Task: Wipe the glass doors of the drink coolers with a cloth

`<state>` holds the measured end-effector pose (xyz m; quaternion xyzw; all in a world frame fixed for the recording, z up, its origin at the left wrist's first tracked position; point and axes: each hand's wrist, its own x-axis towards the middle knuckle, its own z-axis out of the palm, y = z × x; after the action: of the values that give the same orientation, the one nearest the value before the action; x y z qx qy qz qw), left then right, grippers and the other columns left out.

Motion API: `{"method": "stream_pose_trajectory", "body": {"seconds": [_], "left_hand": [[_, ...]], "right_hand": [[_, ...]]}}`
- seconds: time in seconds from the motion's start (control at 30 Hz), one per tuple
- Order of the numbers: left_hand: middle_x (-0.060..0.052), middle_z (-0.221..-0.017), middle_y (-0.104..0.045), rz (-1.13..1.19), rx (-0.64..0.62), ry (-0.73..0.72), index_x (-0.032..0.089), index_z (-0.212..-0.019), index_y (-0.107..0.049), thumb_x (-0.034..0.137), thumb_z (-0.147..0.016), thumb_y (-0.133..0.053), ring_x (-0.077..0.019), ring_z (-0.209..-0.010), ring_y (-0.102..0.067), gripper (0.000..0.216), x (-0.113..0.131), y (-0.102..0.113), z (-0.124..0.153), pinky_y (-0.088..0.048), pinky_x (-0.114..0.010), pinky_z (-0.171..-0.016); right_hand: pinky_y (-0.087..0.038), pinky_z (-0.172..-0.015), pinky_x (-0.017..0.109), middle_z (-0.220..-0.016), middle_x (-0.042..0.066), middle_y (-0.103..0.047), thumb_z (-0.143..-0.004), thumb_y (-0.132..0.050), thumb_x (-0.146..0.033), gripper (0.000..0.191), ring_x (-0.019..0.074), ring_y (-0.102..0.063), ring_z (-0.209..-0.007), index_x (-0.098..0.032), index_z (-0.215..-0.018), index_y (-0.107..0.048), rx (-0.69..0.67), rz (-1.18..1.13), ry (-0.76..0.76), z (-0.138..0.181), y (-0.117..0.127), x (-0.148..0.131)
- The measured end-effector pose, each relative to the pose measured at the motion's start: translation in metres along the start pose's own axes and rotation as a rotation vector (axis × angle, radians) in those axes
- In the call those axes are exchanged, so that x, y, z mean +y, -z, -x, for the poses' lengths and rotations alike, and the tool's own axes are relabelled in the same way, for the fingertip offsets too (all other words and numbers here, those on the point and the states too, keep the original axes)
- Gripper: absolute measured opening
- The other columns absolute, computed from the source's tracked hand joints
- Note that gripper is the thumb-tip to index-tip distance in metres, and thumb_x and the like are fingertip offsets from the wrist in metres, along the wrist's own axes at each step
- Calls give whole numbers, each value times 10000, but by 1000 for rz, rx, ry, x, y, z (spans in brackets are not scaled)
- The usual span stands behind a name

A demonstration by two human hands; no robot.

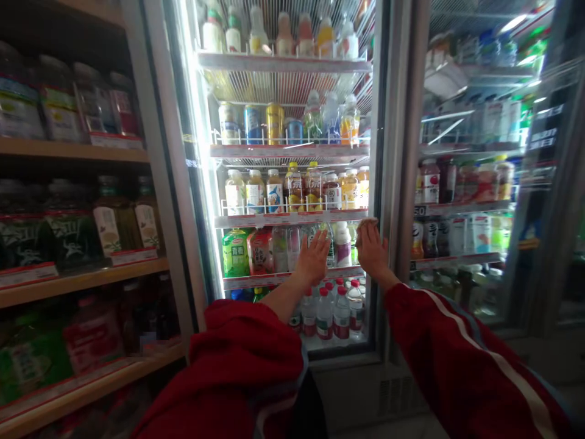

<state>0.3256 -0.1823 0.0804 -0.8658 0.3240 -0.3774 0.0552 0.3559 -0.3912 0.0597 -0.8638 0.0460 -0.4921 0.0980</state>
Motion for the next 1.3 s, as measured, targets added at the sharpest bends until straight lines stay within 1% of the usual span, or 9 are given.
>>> {"method": "stream_pose_trajectory", "body": {"seconds": [0.2, 0.33, 0.43, 0.6, 0.7, 0.9, 1.1, 1.17, 1.3], "left_hand": [[-158, -1552, -196, 24, 41, 4, 82, -1416, -319, 167, -789, -451, -277, -1439, -166, 646, -9, -3, 0, -142, -572, -1142], [-158, -1550, -203, 4, 30, 39, 81, -1416, -324, 163, -783, -445, -273, -1440, -165, 650, -18, -1, 4, -139, -577, -1142], [-152, -1552, -199, -21, 22, 69, 83, -1420, -327, 171, -789, -442, -265, -1441, -165, 647, -26, 1, 8, -137, -548, -1154], [-150, -1551, -196, -34, 29, 119, 79, -1415, -337, 162, -797, -438, -267, -1441, -166, 632, -43, 5, 16, -139, -561, -1150], [-150, -1553, -187, -42, 35, 134, 74, -1415, -335, 167, -804, -433, -268, -1443, -153, 626, -51, 7, 20, -135, -567, -1150], [-160, -1552, -190, -42, 48, 161, 72, -1415, -334, 169, -802, -440, -272, -1444, -147, 629, -59, 12, 25, -130, -570, -1149], [-160, -1549, -205, -50, 94, 174, 87, -1414, -337, 161, -772, -460, -266, -1442, -159, 658, -72, 12, 35, -139, -565, -1146], [-156, -1552, -196, -55, 89, 185, 89, -1417, -335, 163, -770, -462, -268, -1444, -153, 663, -75, 12, 38, -131, -566, -1147], [-153, -1553, -190, -62, 79, 194, 84, -1421, -331, 175, -791, -447, -271, -1444, -148, 647, -78, 17, 40, -123, -567, -1148]], "right_hand": [[-334, -1031, 576, -1511, 180, -307, -913, -283, -243, 533, 337, -318, -1361, -58, -1401, -394, 61, -17, -106, -28, 13, -13], [-334, -1048, 542, -1516, 136, -317, -919, -278, -237, 520, 306, -300, -1377, -104, -1405, -405, 50, 1, 14, -22, 10, -31], [-299, -1070, 550, -1509, 127, -335, -905, -299, -221, 529, 292, -294, -1381, -124, -1418, -389, 38, 21, 68, -21, 8, -30], [-258, -1073, 587, -1508, 158, -322, -900, -315, -231, 538, 316, -306, -1366, -108, -1420, -378, 93, -1, -22, -30, 6, -24], [-241, -1082, 575, -1504, 154, -331, -908, -300, -234, 529, 310, -295, -1372, -119, -1417, -388, 130, -42, 35, -25, 0, -39], [-227, -1084, 545, -1494, 123, -365, -891, -323, -201, 524, 280, -276, -1390, -167, -1406, -412, 101, -36, 178, -12, -10, -69], [-271, -1062, 551, -1504, 156, -333, -900, -301, -227, 536, 297, -294, -1380, -114, -1418, -380, 145, -24, -28, -23, -4, -64], [-262, -1070, 552, -1499, 151, -345, -900, -310, -232, 533, 299, -300, -1376, -117, -1415, -389, 131, -34, 13, -21, -5, -74], [-239, -1088, 530, -1506, 103, -350, -890, -337, -211, 524, 279, -263, -1396, -161, -1406, -414, 67, -53, 208, -7, -9, -108]]}}
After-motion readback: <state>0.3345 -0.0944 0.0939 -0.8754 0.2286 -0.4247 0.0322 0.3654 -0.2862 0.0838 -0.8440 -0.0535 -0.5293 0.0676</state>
